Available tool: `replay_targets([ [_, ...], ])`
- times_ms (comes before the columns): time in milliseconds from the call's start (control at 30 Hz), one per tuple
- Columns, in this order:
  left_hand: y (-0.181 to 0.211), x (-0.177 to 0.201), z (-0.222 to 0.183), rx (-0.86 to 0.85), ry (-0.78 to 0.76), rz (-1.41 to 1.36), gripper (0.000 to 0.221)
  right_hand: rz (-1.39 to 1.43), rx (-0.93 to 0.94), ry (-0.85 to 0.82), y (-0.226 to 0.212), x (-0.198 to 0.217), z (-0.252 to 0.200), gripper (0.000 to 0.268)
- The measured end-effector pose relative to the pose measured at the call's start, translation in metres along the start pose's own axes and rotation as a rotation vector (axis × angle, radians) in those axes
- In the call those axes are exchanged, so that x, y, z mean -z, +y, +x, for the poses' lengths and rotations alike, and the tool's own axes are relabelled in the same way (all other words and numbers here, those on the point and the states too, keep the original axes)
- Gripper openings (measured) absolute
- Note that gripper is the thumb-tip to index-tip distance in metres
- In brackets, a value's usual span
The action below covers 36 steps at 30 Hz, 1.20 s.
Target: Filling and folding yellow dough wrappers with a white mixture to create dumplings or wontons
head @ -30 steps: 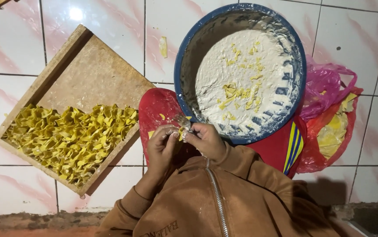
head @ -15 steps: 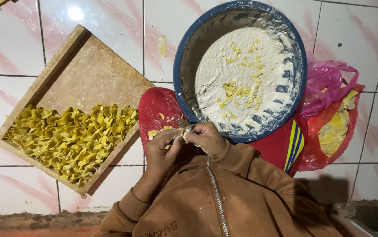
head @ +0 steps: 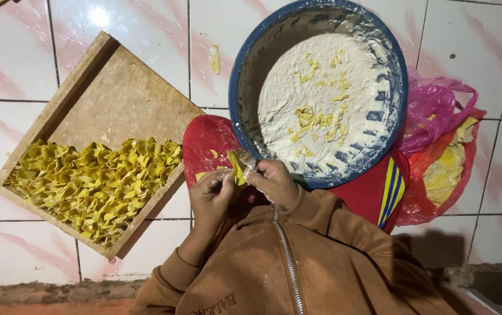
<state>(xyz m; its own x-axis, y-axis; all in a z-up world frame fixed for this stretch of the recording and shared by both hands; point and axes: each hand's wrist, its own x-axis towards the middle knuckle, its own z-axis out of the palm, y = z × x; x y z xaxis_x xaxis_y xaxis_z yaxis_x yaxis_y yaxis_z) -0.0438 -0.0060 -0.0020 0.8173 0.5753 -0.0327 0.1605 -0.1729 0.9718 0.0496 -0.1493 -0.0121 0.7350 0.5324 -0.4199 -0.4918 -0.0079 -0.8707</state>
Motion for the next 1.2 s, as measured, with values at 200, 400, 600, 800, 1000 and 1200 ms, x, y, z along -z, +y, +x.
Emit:
replay_targets([
  [200,0.007,0.001,0.001,-0.062,-0.01,0.057,0.002,-0.02,0.097,-0.053,-0.02,-0.012,0.008,0.016],
  [400,-0.019,-0.002,-0.006,0.161,0.021,-0.297,0.009,0.057,0.029,0.065,-0.004,0.001,0.008,0.011],
  [600,-0.018,-0.001,-0.001,0.163,-0.048,-0.334,0.009,0.228,-0.061,0.03,-0.062,-0.026,0.004,0.033],
  [800,-0.018,0.003,0.005,0.125,-0.117,-0.403,0.022,-0.036,0.079,0.052,-0.007,0.004,0.013,0.019],
  [1000,0.005,-0.003,0.008,0.172,-0.039,-0.277,0.013,-0.084,0.096,0.07,-0.006,-0.005,0.005,0.02],
  [1200,-0.013,-0.008,0.001,0.137,-0.032,-0.223,0.015,0.042,0.14,0.03,-0.018,-0.002,0.01,0.026],
])
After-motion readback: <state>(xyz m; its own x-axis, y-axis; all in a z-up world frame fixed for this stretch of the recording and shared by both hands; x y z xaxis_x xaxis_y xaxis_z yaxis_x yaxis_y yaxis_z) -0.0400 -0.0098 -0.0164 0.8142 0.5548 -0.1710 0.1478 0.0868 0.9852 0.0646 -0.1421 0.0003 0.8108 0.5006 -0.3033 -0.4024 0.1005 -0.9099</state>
